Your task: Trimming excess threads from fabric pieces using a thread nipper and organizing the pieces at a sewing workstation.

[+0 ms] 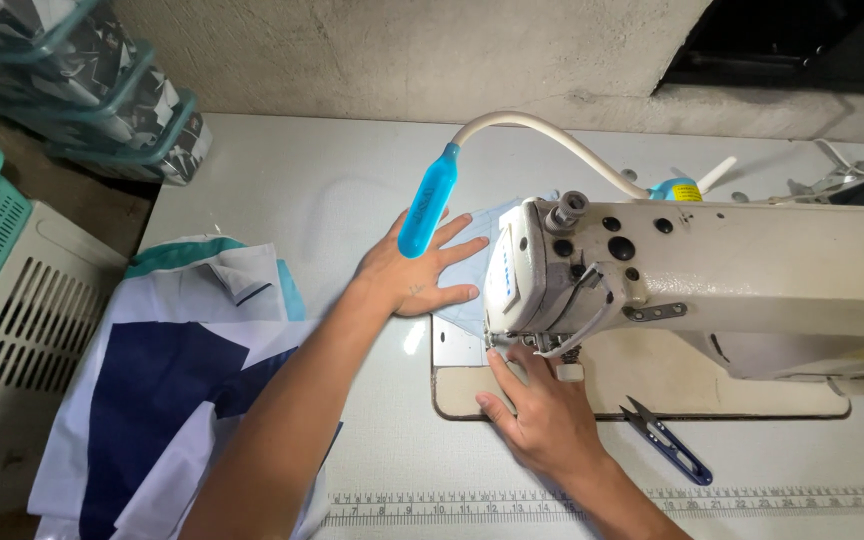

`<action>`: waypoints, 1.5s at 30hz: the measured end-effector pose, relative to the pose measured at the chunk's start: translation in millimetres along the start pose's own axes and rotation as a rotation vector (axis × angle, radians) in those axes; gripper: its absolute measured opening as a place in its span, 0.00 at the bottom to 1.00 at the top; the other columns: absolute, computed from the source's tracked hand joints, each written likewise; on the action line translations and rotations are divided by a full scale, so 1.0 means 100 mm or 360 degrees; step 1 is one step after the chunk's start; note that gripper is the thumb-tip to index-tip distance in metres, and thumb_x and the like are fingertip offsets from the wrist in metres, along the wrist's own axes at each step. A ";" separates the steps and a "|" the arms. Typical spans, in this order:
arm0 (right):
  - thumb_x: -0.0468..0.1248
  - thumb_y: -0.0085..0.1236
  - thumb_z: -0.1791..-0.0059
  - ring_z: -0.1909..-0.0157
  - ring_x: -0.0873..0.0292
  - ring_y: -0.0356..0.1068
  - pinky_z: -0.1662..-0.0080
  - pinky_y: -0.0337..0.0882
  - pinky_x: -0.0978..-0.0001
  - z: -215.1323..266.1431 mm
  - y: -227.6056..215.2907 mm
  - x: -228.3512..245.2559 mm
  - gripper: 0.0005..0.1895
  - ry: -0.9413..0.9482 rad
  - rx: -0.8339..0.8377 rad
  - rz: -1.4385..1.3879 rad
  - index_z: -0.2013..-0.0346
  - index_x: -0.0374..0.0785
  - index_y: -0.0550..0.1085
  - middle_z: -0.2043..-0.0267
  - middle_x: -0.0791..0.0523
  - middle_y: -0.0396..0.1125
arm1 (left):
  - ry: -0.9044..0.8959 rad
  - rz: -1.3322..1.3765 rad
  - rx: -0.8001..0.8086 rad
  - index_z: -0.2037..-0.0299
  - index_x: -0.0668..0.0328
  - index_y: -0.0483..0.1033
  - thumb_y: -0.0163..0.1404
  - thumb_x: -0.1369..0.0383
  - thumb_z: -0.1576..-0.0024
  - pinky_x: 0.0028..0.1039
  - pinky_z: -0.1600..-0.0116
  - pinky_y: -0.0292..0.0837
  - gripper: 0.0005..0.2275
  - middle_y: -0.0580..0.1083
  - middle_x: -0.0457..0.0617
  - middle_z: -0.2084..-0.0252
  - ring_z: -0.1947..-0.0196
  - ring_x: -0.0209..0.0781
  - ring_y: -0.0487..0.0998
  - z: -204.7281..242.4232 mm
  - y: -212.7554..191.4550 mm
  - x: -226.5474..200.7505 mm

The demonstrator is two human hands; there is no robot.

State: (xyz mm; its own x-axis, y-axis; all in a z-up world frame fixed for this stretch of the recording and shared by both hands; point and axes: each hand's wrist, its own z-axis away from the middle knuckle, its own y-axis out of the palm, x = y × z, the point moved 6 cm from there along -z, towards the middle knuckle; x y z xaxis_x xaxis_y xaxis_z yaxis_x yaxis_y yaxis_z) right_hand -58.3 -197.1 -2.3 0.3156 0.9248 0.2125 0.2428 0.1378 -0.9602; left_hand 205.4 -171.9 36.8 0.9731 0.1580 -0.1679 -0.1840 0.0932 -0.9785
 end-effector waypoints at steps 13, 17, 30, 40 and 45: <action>0.61 0.55 0.41 0.31 0.50 0.68 0.45 0.72 0.36 0.06 0.08 -0.15 0.29 0.0038 0.0011 -0.0189 0.28 0.56 0.77 0.31 0.57 0.68 | -0.0155 0.0083 0.0124 0.12 0.22 0.44 0.30 0.31 0.36 0.56 0.12 0.20 0.39 0.38 0.40 0.07 0.09 0.52 0.37 0.08 -0.20 0.02; 0.56 0.57 0.41 0.33 0.48 0.71 0.40 0.64 0.36 0.09 0.04 -0.17 0.24 -0.0066 -0.0182 -0.0220 0.34 0.51 0.80 0.36 0.57 0.71 | -0.0302 0.0180 0.0091 0.12 0.25 0.45 0.31 0.33 0.35 0.56 0.11 0.21 0.39 0.37 0.40 0.07 0.11 0.53 0.44 0.30 -0.27 -0.06; 0.27 0.67 0.33 0.29 0.35 0.76 0.20 0.71 0.42 1.62 -1.29 -1.71 0.14 0.0202 -0.1387 0.0137 0.32 0.27 0.83 0.29 0.41 0.78 | -0.0380 0.0144 0.0025 0.12 0.30 0.48 0.32 0.34 0.33 0.61 0.12 0.27 0.38 0.42 0.45 0.08 0.15 0.63 0.54 0.43 -0.23 -0.11; 0.46 0.60 0.26 0.17 0.36 0.75 0.30 0.77 0.39 2.05 -1.12 -2.77 0.28 0.0738 -0.1023 0.0731 0.21 0.27 0.88 0.18 0.40 0.80 | -0.0287 0.0143 0.0107 0.12 0.27 0.46 0.32 0.34 0.34 0.62 0.12 0.25 0.38 0.40 0.44 0.08 0.20 0.60 0.65 0.38 -0.26 -0.18; 0.37 0.74 0.29 0.37 0.50 0.84 0.37 0.86 0.56 2.11 -0.84 -2.66 0.14 0.0856 -0.1029 0.0567 0.29 0.36 0.92 0.25 0.45 0.83 | -0.0318 0.0200 0.0093 0.12 0.25 0.46 0.34 0.32 0.36 0.59 0.12 0.24 0.40 0.39 0.40 0.08 0.11 0.57 0.42 0.31 -0.29 -0.12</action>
State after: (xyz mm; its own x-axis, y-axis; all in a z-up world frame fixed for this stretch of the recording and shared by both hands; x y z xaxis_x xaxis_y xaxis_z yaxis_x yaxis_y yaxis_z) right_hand -356.8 -380.0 -16.5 0.8161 0.5622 0.1339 0.4643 -0.4998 -0.7312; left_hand 194.5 -146.2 70.6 0.8964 0.3624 -0.2551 -0.3151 0.1164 -0.9419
